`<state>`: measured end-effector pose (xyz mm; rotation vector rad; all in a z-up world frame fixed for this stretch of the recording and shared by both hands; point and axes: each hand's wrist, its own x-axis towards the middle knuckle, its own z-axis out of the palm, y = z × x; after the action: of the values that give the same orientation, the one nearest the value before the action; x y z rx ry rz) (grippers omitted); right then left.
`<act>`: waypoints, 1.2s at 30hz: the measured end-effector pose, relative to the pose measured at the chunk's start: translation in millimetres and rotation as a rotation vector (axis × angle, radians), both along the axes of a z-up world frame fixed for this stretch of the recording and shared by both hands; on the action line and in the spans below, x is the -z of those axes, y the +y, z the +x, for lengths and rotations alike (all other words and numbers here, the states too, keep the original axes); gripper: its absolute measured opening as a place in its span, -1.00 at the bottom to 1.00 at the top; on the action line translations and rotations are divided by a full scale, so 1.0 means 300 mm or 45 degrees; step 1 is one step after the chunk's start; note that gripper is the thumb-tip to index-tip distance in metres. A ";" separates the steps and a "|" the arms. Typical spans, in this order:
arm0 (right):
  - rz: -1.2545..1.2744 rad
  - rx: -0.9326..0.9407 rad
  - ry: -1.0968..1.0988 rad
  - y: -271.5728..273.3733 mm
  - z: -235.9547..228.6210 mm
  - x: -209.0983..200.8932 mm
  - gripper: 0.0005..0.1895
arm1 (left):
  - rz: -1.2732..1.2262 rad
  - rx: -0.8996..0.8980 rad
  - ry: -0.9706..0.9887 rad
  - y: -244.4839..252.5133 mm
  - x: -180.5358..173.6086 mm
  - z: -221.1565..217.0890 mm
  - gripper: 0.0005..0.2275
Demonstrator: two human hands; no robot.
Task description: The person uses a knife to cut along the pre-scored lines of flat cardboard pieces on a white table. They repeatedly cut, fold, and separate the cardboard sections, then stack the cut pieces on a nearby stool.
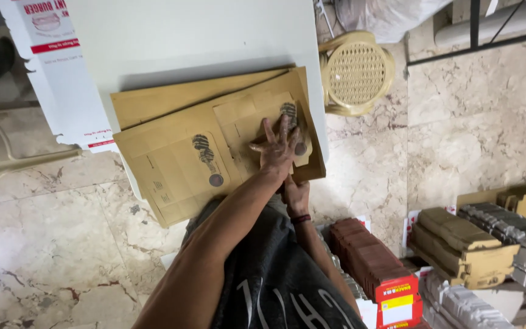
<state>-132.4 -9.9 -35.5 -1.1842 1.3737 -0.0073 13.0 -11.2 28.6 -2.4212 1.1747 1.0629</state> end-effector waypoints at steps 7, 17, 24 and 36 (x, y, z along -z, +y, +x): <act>-0.051 -0.105 -0.003 -0.042 0.054 -0.136 -0.72 | -0.065 -0.025 0.018 0.010 0.023 0.033 -0.39; 0.081 -0.049 0.126 -0.024 0.101 -0.249 -0.41 | -0.074 0.018 0.034 0.158 -0.031 0.072 -0.11; -0.115 -0.264 0.161 -0.007 0.155 -0.295 -0.40 | -0.067 0.018 0.042 0.184 -0.067 0.098 -0.13; -0.476 -1.133 0.582 -0.027 0.223 -0.154 -0.48 | 0.020 0.156 0.014 0.161 -0.045 0.136 -0.20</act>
<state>-65.4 -17.9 10.8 -2.1285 1.1333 0.6978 54.0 37.0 42.1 -2.3013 1.2954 1.0455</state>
